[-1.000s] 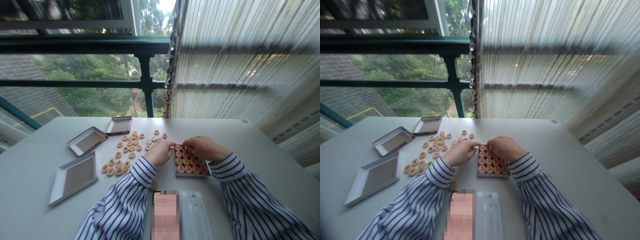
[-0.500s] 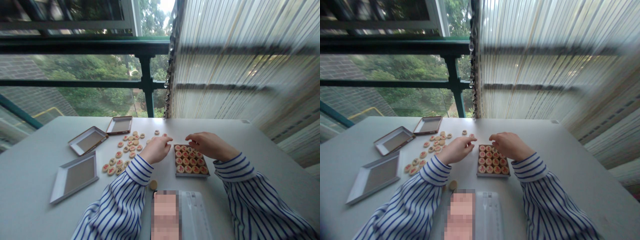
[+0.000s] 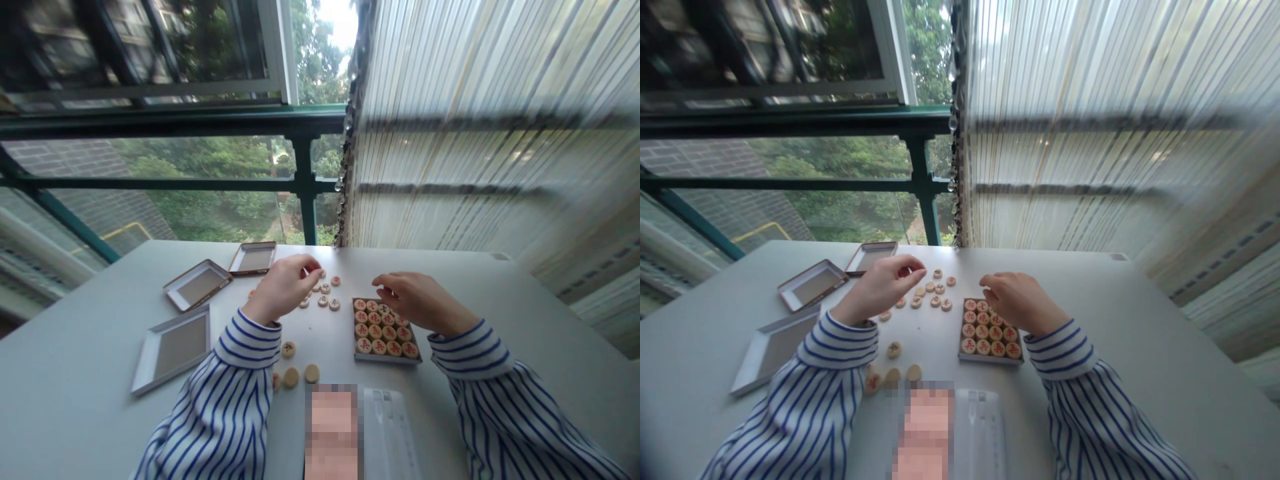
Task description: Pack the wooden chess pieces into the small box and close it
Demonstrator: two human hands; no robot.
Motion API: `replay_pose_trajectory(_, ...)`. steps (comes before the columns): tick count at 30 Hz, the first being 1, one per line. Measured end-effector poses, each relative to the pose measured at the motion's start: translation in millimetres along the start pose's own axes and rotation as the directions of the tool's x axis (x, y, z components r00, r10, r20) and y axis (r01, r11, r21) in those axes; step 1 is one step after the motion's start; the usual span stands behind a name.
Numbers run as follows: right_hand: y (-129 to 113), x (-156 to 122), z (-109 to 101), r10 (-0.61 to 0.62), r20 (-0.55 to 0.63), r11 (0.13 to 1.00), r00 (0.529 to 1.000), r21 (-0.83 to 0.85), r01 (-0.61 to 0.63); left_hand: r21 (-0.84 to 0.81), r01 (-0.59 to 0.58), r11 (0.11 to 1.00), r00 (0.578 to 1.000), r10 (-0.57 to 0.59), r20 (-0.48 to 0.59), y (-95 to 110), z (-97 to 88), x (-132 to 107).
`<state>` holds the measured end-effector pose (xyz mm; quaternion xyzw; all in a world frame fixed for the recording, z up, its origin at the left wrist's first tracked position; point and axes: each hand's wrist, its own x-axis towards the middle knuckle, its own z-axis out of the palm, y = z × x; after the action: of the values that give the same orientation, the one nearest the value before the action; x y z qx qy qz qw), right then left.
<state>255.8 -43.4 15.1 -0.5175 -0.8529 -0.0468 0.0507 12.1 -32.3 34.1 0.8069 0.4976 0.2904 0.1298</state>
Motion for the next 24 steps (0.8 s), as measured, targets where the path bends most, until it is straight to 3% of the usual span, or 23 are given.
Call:
replay_pose_trajectory(5,-4,0,-2,-0.032,-0.028,0.999,0.999,-0.004,0.032,-0.008,0.068,0.998,0.996,-0.069,-0.063,-14,-23.2,-12)
replay_pose_trajectory(10,-8,1,-1,-0.053,-0.082,0.999,0.995,-0.006,0.053,0.022,0.18,0.983,0.974,-0.175,-0.143,-42,-35.8,-30)
replay_pose_trajectory(15,-15,3,2,-0.069,-0.144,0.996,0.987,0.038,0.075,0.018,0.277,0.961,0.941,-0.268,-0.205,-76,-34.0,-47)
replay_pose_trajectory(19,-23,9,5,-0.07,-0.198,0.993,0.978,0.08,0.087,0.028,0.289,0.957,0.934,-0.275,-0.228,-101,-27.5,-57)
replay_pose_trajectory(24,-37,31,5,-0.127,-0.183,0.982,0.975,0.116,0.15,0.067,0.279,0.958,0.952,-0.267,-0.153,-124,-26.1,-58)
